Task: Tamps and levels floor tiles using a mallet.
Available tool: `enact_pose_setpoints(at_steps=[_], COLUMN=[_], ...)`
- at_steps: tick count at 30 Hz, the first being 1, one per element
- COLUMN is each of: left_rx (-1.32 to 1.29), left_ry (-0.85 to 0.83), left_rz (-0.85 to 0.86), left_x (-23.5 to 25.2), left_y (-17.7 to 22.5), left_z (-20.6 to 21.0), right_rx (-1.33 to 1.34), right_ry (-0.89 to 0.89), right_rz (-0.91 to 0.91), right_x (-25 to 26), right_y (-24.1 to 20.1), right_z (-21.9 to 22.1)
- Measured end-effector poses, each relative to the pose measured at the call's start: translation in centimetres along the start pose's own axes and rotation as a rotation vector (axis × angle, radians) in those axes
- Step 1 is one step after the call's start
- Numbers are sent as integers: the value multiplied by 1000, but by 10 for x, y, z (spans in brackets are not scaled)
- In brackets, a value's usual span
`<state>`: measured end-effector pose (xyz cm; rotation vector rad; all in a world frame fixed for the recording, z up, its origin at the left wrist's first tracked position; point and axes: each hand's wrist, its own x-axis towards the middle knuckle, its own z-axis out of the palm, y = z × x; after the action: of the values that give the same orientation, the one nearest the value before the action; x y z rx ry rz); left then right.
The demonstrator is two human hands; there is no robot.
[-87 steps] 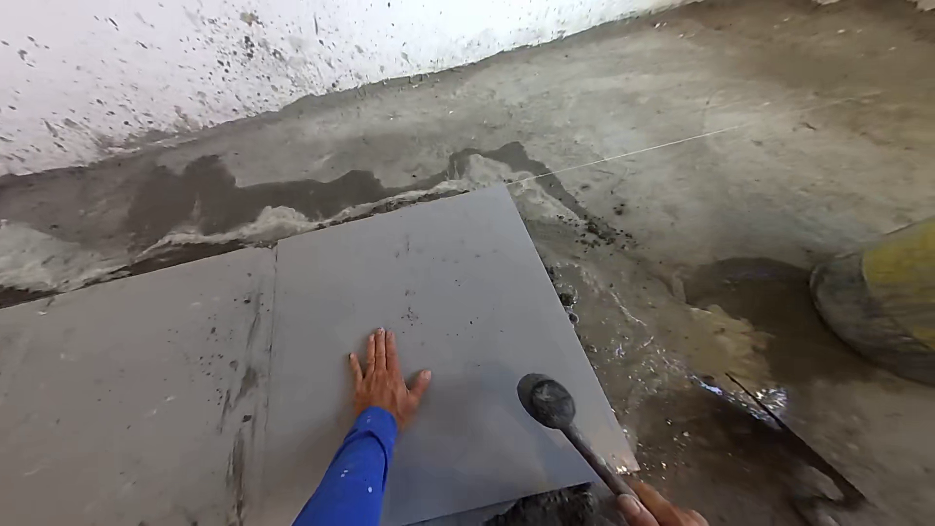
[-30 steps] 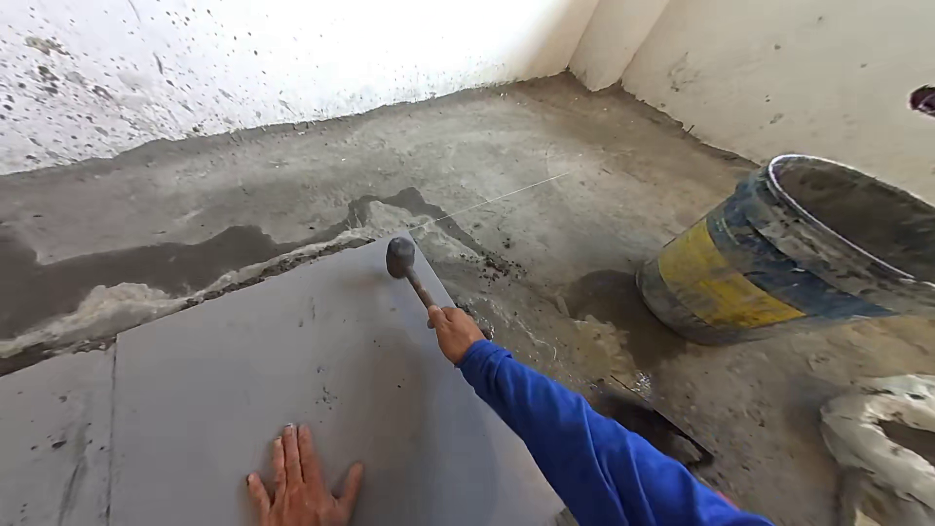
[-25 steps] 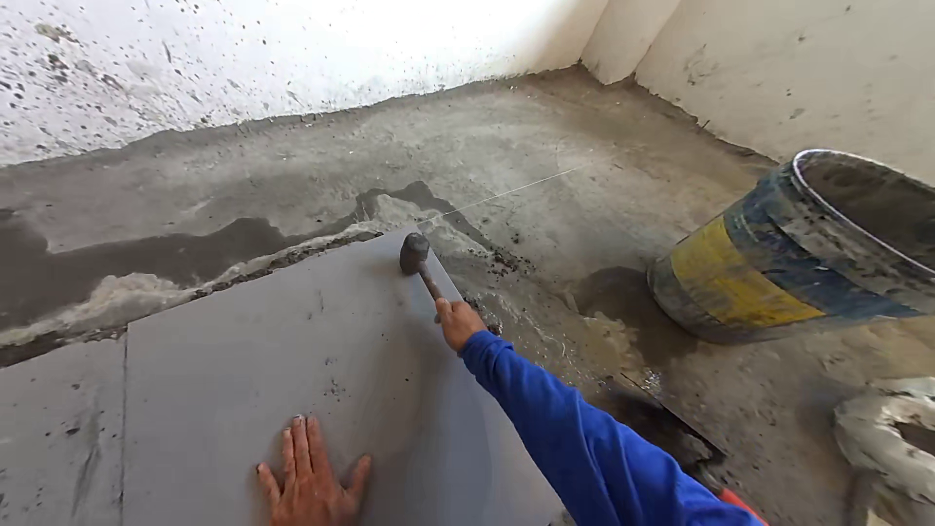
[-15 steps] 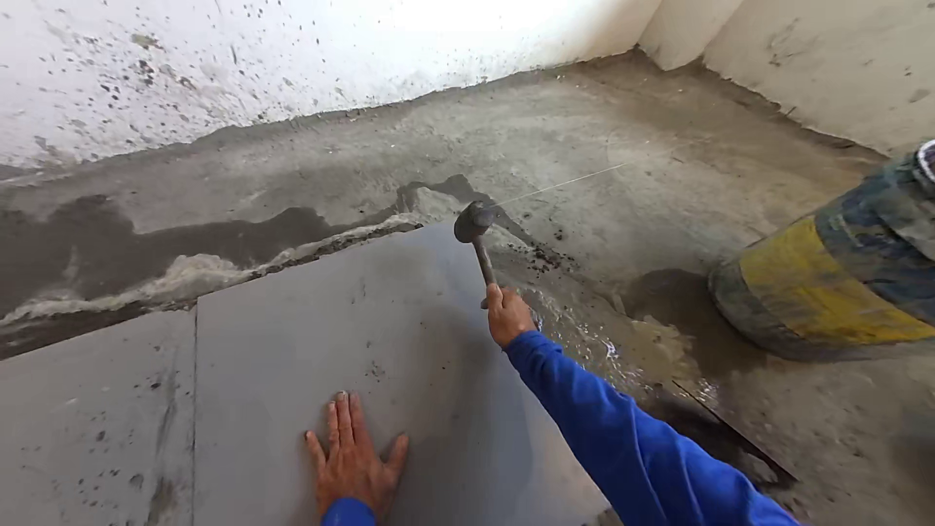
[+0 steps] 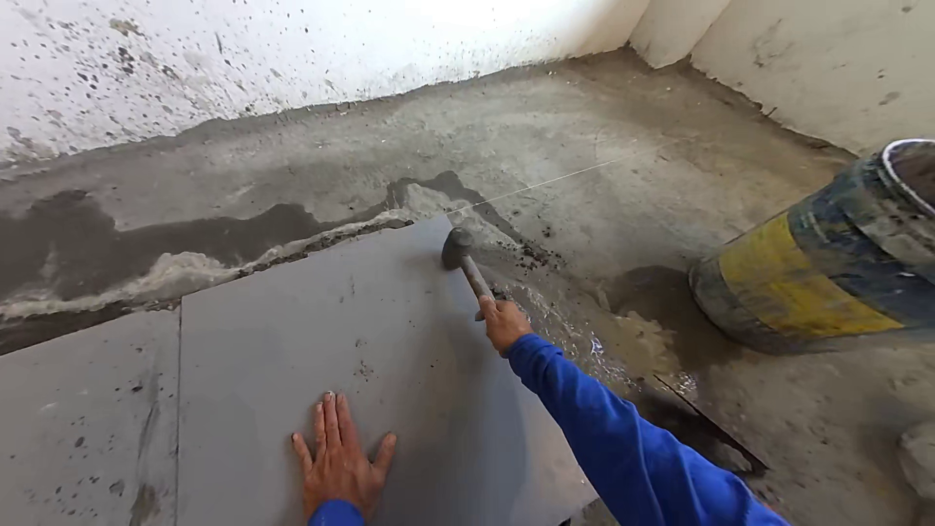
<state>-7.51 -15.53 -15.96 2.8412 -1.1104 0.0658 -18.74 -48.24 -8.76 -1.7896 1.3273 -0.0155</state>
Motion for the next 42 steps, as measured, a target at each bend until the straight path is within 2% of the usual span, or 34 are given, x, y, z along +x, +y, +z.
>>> enact_pose_setpoints(at_steps=[3, 6, 9, 12, 15, 18, 21, 24, 30, 34, 37, 40, 42], left_rx=[8, 12, 8, -8, -16, -19, -40, -49, -62, -54, -45, -47, -63], left_ry=[10, 7, -3, -22, -13, -35, -45, -38, -26, -17, -21, -19, -28], left_rz=[-1, 7, 12, 29, 37, 40, 42, 39, 50, 55, 56, 44, 38], left_x=[3, 0, 2, -3, 0, -5, 1, -2, -1, -1, 1, 3, 1], left_y=[0, -2, -4, -3, -5, -5, -5, -6, -8, -10, -10, -10, -8], left_z=[2, 1, 3, 1, 2, -1, 0, 0, 3, 5, 5, 5, 4], right_rx=[-26, -30, -15, -27, -20, -61, -127, -203, -197, -100, -106, -139, -167], right_ry=[45, 9, 65, -2, 31, -46, -44, -183, -184, -34, -77, -3, -45], right_rz=[-80, -30, -99, -5, -66, 3, -80, -21, 16, -82, 14, -51, -32], right_x=[-9, -12, -16, -14, -25, -32, -50, -73, -110, -84, -32, -1, 11], right_y=[2, 9, 6, 10, 2, 17, 32, 57, 86, 53, 6, -35, -52], right_z=[-2, -2, 0, -1, -6, -10, -24, -36, -50, -34, -20, -10, -3])
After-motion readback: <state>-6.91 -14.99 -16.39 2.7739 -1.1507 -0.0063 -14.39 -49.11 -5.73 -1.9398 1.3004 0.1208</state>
